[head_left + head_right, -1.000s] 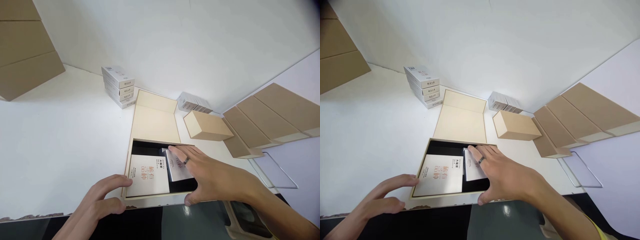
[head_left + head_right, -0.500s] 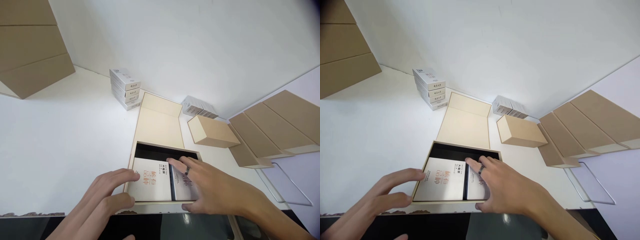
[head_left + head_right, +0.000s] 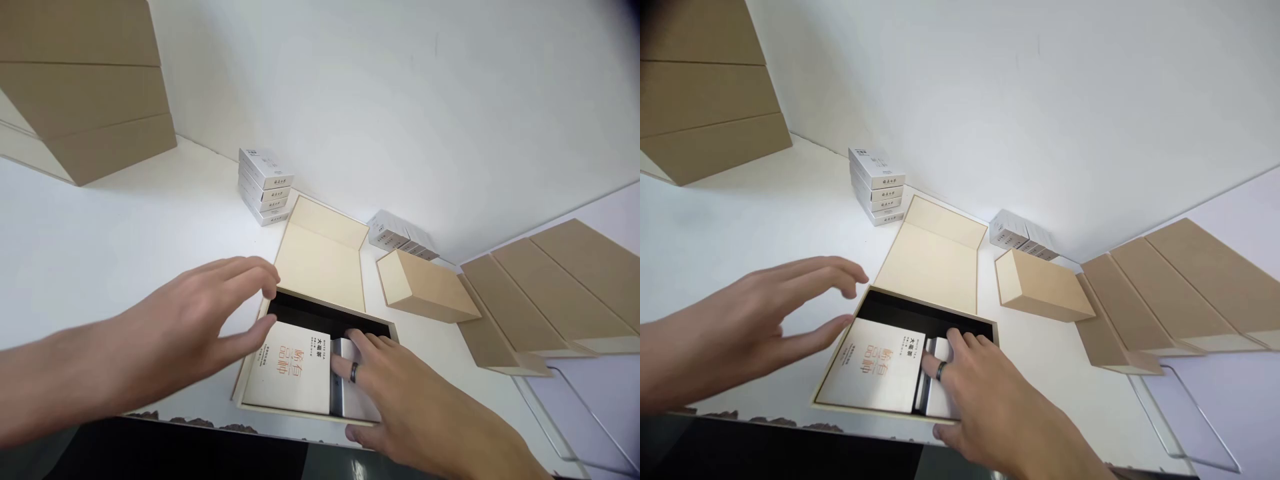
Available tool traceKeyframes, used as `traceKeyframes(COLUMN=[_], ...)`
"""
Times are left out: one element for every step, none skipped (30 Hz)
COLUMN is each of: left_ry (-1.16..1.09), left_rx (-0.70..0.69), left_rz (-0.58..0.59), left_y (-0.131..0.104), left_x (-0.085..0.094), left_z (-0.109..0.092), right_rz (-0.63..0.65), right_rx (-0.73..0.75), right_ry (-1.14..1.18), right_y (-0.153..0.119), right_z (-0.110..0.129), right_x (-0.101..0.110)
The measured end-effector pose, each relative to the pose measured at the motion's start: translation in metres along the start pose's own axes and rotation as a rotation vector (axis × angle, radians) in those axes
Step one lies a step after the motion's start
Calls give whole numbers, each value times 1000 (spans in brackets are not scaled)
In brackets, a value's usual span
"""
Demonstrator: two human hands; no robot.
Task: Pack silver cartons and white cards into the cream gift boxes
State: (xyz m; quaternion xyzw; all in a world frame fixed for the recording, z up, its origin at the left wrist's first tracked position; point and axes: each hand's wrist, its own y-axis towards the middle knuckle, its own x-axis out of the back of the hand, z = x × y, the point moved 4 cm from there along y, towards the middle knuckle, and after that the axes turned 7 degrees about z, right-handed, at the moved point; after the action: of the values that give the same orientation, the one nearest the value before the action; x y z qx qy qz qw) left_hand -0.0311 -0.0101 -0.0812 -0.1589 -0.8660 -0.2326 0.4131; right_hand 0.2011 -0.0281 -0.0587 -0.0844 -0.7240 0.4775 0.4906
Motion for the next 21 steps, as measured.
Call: traceKeyframes(left_ry=[-4, -13, -25, -39, -53, -67, -79, -89, -102, -115, -124, -131, -135, -136, -133, -127, -123, -121, -119, -119, -123], left_rx=[49, 118, 195, 269, 334, 381, 417, 450, 489, 532, 573, 608, 634, 651, 664, 676, 690, 707, 725, 740, 761], left_rz=[31, 74, 115, 149, 172, 189, 200, 211, 226, 247, 264, 279, 286, 289, 286, 278, 268, 255, 237, 219, 202], left_y=[7, 15, 23, 31, 39, 47, 56, 64, 73, 81, 89, 97, 105, 112, 119, 126, 132, 137, 142, 146, 150], left_x=[3, 4, 5, 5, 5, 5, 4, 3, 0, -3, -7, -12, -16, -21, -26, -31, -35, -38, -41, -44, -46], left_z=[4, 8, 13, 18, 23, 28, 32, 37, 42, 48, 53, 59, 63, 67, 69, 71, 72, 72, 73, 73, 74], right_rz=[-16, -35, -59, -85, -110, -129, -139, -143, -141, -137, -137, -137, -136, -135, -134, -134, -137, -144, -151, -160, -168], right_rx=[19, 38, 57, 72, 84, 92, 96, 97, 97, 97, 96, 100, 109, 120, 129, 139, 149, 154, 156, 157, 163], right_ry=[-16, -22, -15, 4, 32, 61, 86, 103, 112, 115, 120, 130, 145, 162, 179, 191, 201, 208, 212, 215, 220], right_y=[1, 2, 2, 3, 3, 4, 4, 5, 5, 5, 5, 4, 4, 4, 4, 4, 4, 4, 4, 4, 5], right_z=[0, 0, -1, -2, -3, -5, -6, -7, -8, -8, -8, -8, -7, -7, -7, -8, -8, -8, -8, -8, -8], right_x=[0, -1, -2, -3, -5, -8, -10, -13, -15, -16, -16, -16, -15, -14, -14, -14, -14, -14, -15, -16, -16])
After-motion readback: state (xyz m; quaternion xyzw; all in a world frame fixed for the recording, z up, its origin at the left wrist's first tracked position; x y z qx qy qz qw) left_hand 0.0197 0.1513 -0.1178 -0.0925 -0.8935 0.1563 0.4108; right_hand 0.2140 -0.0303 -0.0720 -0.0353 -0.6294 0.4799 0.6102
